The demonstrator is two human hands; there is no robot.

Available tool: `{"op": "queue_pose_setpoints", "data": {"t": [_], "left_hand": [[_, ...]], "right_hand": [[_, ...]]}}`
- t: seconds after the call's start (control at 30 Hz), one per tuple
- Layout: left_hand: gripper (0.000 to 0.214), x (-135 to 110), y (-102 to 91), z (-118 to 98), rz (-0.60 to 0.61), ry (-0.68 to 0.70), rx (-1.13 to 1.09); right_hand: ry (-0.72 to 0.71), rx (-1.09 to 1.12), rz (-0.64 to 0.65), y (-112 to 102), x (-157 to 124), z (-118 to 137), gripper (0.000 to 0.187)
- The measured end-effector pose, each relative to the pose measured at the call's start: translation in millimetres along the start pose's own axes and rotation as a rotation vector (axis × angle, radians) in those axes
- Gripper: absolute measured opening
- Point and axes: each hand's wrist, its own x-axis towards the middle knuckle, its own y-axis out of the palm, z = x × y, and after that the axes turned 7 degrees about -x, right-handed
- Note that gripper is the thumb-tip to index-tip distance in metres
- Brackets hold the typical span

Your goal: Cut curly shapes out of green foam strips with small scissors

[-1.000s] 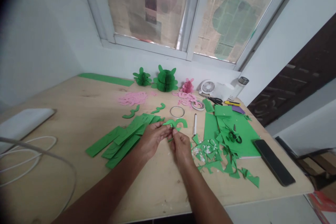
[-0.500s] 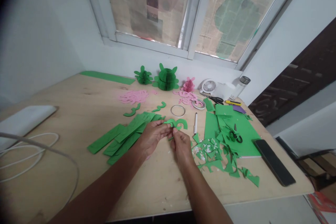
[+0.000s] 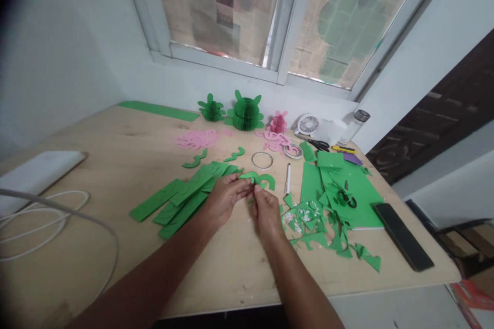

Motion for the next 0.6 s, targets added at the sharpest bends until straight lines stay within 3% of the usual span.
{"op": "queue_pose_setpoints", "data": {"t": [0.6], "left_hand": [[0.017, 0.5, 4.3, 6.8, -0.016, 0.098, -0.023]], "right_hand": [[0.041, 0.083, -0.002, 2.4, -0.7, -0.1, 0.055]]}}
